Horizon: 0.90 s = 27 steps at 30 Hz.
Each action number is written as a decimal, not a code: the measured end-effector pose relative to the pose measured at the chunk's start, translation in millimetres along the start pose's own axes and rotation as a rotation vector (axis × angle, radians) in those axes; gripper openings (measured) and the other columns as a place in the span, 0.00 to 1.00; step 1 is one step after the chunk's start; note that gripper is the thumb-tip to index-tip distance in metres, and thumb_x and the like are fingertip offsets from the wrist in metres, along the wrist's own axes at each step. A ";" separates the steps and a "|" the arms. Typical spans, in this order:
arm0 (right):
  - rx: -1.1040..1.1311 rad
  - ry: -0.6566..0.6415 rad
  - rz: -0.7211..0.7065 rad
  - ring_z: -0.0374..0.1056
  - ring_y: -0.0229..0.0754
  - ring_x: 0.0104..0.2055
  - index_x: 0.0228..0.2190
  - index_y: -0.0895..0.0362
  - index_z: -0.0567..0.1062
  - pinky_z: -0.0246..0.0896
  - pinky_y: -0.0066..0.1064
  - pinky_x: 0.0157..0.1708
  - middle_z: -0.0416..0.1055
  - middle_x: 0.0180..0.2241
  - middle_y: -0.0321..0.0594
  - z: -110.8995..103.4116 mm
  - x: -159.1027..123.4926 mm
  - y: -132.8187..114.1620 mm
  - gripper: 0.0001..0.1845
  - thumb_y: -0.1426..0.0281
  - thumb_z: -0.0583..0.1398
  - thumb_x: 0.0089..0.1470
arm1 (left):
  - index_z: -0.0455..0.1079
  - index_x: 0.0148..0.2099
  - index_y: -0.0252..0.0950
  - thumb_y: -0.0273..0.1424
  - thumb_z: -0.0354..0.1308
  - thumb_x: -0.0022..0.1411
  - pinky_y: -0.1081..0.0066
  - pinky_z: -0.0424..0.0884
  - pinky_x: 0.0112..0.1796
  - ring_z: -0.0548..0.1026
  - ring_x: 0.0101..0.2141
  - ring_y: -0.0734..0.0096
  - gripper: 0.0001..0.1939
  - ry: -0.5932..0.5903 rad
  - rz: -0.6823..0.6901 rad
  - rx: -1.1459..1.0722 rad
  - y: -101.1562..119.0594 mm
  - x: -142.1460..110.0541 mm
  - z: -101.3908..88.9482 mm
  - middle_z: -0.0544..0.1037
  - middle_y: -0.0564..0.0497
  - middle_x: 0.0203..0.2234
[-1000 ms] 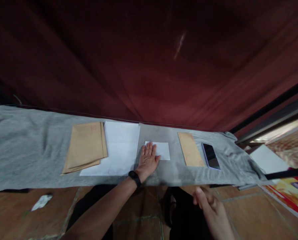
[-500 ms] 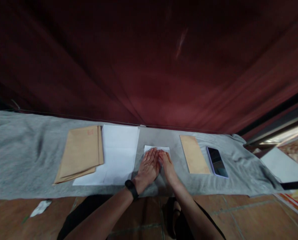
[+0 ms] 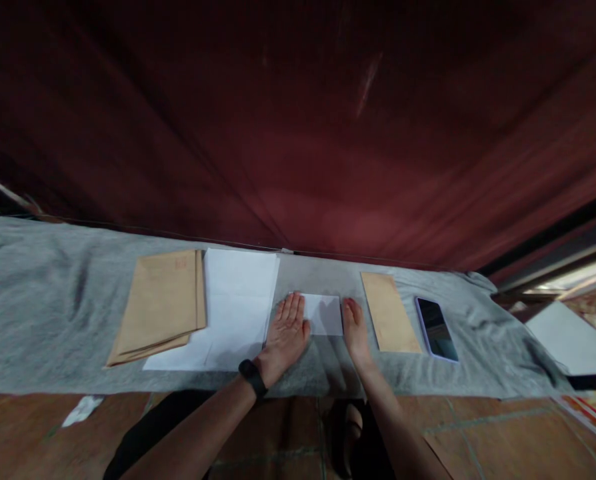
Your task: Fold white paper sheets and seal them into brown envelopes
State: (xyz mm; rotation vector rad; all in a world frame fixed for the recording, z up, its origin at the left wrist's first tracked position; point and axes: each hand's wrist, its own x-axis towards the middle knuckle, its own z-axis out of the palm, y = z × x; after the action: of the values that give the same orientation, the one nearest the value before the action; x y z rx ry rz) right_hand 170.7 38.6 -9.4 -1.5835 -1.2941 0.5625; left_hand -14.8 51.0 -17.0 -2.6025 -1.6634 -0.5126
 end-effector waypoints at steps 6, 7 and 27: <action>-0.525 -0.376 -0.538 0.49 0.53 0.70 0.66 0.58 0.58 0.50 0.51 0.67 0.56 0.67 0.48 4.5 -84.3 -25.5 0.31 0.64 0.53 0.64 | 0.52 0.70 0.25 0.32 0.42 0.70 0.57 0.51 0.66 0.51 0.69 0.59 0.30 -0.019 0.046 0.009 -6.3 -2.6 4.0 0.56 0.38 0.68; -0.578 -0.404 -0.575 0.50 0.54 0.69 0.66 0.61 0.56 0.51 0.50 0.66 0.55 0.67 0.51 6.5 -98.5 -26.4 0.33 0.65 0.55 0.63 | 0.52 0.70 0.26 0.32 0.42 0.70 0.58 0.51 0.66 0.50 0.69 0.60 0.30 -0.023 0.046 0.008 -6.9 -2.9 4.2 0.55 0.39 0.69; -0.123 -0.392 -0.089 0.51 0.44 0.69 0.65 0.55 0.60 0.46 0.43 0.69 0.56 0.67 0.43 9.5 -27.2 -36.9 0.34 0.51 0.42 0.68 | 0.46 0.71 0.27 0.31 0.45 0.70 0.54 0.51 0.66 0.55 0.68 0.59 0.31 0.015 0.302 -0.088 26.0 -2.6 24.7 0.57 0.35 0.68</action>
State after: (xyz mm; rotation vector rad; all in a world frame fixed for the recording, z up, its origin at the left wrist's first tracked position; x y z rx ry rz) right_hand 136.8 15.7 13.3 -1.5540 -1.7107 0.7756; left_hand 13.8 41.9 -36.9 -2.8316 -1.2359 -0.5990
